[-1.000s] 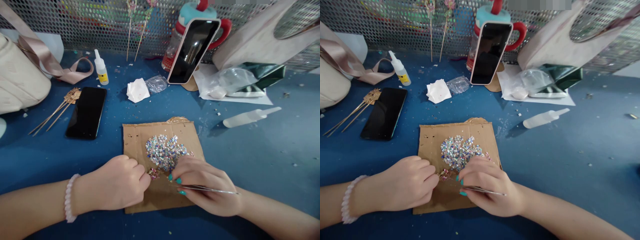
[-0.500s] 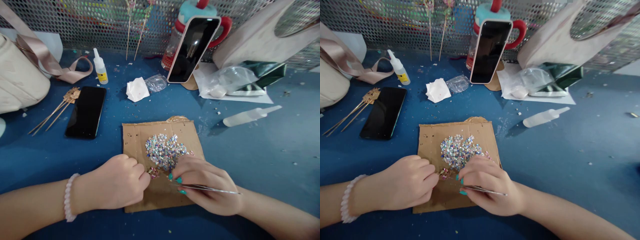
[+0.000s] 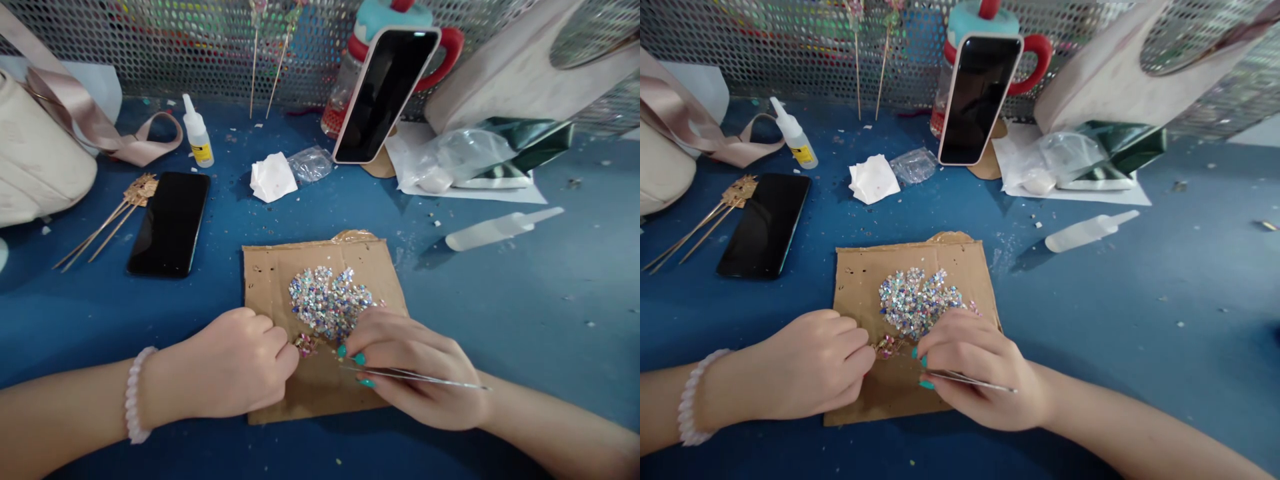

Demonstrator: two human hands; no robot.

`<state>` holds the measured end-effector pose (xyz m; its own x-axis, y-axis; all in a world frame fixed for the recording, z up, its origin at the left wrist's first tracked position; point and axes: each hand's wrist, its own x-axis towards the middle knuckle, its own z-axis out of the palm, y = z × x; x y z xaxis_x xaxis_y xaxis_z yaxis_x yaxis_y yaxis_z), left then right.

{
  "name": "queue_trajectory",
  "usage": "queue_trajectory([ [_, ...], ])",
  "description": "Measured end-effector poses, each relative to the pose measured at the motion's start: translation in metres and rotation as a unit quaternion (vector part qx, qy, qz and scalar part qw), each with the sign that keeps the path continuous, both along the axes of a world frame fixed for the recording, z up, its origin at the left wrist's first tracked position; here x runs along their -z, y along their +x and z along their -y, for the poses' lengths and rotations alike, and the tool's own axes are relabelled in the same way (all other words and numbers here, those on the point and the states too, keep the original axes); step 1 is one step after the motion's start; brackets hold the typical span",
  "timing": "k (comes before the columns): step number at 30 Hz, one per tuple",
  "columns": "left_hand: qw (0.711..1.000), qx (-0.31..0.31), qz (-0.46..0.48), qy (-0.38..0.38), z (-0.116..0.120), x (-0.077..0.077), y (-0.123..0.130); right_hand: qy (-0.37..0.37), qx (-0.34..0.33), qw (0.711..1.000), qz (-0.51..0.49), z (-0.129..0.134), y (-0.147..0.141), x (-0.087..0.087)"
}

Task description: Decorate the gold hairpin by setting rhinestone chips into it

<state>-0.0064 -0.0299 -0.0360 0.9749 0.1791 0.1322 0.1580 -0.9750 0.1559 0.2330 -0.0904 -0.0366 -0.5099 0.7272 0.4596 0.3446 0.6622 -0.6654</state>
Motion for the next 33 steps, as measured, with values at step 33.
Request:
queue_trajectory([
  [33, 1.000, 0.000, -0.013, -0.011, -0.0008, -0.0002, 0.0014, 0.017, 0.009, 1.000, 0.015, 0.0001, -0.0006, -0.0036],
])
